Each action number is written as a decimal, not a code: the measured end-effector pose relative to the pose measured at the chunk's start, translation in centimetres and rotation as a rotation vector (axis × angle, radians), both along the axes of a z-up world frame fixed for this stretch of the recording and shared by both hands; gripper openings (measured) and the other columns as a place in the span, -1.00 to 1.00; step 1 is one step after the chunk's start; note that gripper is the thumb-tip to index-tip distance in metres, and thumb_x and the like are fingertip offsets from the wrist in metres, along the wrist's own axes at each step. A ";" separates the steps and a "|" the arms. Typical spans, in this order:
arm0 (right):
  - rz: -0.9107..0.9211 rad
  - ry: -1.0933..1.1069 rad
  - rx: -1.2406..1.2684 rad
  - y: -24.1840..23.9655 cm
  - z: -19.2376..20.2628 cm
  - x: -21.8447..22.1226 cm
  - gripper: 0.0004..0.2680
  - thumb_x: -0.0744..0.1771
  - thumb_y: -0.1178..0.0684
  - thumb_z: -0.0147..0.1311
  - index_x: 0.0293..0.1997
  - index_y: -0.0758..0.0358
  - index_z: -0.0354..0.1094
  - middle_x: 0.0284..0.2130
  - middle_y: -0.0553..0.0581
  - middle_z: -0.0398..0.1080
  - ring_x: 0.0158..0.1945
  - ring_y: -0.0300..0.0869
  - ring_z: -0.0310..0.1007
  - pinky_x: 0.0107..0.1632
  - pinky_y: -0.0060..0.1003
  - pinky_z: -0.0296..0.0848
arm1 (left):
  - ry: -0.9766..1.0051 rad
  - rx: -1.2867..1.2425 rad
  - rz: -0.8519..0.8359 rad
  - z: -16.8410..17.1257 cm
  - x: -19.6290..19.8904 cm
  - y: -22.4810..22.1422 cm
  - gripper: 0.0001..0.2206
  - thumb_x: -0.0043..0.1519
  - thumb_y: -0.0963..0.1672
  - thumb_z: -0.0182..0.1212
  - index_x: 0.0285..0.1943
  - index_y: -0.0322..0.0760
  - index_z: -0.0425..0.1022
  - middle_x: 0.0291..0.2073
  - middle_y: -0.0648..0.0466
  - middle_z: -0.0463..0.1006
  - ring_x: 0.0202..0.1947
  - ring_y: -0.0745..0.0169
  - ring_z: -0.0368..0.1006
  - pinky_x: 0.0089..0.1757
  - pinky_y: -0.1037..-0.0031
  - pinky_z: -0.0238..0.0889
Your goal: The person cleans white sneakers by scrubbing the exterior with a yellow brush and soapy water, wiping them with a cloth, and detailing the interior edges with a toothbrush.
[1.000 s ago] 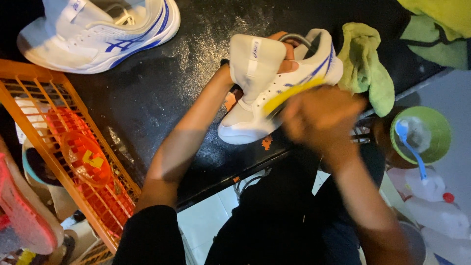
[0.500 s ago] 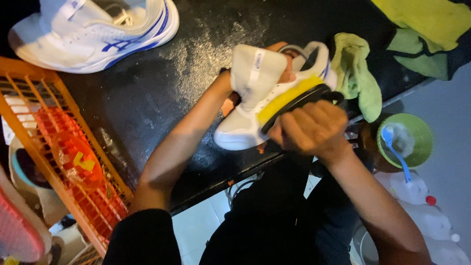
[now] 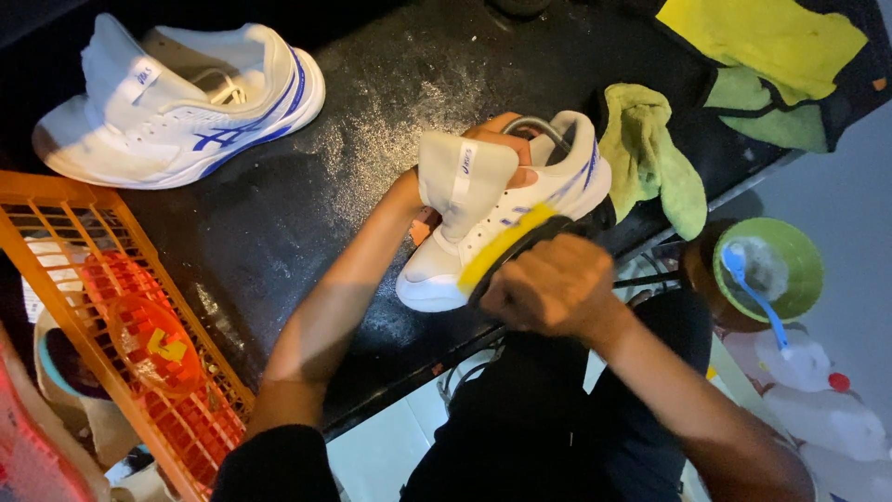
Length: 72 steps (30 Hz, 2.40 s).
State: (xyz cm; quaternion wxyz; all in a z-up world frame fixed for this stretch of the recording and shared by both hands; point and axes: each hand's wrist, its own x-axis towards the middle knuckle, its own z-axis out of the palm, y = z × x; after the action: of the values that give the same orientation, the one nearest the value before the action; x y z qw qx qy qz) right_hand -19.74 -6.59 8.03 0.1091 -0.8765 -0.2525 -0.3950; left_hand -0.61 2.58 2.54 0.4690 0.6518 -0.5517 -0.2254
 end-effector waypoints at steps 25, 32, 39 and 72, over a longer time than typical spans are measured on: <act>-0.627 0.336 0.783 -8.0 -0.9 -3.2 -0.81 0.38 0.13 0.05 -0.40 0.37 0.20 -0.68 0.17 0.10 -0.60 -0.16 0.04 -0.51 -0.28 -0.02 | -0.191 -0.045 0.062 2.9 -2.4 -0.4 -0.84 0.10 -0.08 0.24 -0.44 -0.19 0.39 0.12 -0.17 0.13 0.10 -0.17 0.20 0.06 0.24 0.08; -0.538 0.409 0.998 -7.2 -1.6 -5.7 -0.86 0.30 0.26 0.07 -0.12 0.49 0.25 -0.57 0.32 0.24 -0.54 -0.01 0.24 -0.44 -0.30 0.20 | -0.443 0.041 0.098 4.2 -6.5 -0.4 -0.81 0.05 -0.10 0.20 -0.42 -0.24 0.28 0.13 -0.22 0.11 -0.08 -0.49 0.31 -0.14 0.00 0.27; -0.543 0.370 1.011 -7.5 -3.6 -7.6 -0.83 0.30 0.32 0.03 -0.05 0.51 0.22 -0.52 0.29 0.24 -0.43 -0.05 0.25 -0.36 -0.28 0.22 | -0.454 0.017 0.076 7.0 -7.3 0.1 -0.69 0.08 -0.03 0.25 -0.24 -0.27 0.26 0.14 -0.30 0.08 -0.03 -0.57 0.27 -0.10 -0.04 0.24; -0.425 0.523 1.314 2.2 -4.1 -5.4 -0.74 0.28 0.11 -0.10 0.08 0.16 0.17 -0.24 0.03 0.31 -0.50 -0.38 0.09 -0.40 -0.52 0.14 | -0.021 -0.125 0.119 3.4 -6.7 -1.0 -0.70 0.00 -0.27 -0.15 -0.17 -0.04 0.32 0.30 -0.07 0.11 0.23 0.17 0.21 -0.01 0.55 0.09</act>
State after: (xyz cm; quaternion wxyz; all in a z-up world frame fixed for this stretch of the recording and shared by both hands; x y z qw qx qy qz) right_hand -25.14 -4.39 3.95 0.5894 -0.7259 0.2457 -0.2556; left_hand -7.35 1.62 5.94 0.5154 0.6552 -0.5300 -0.1555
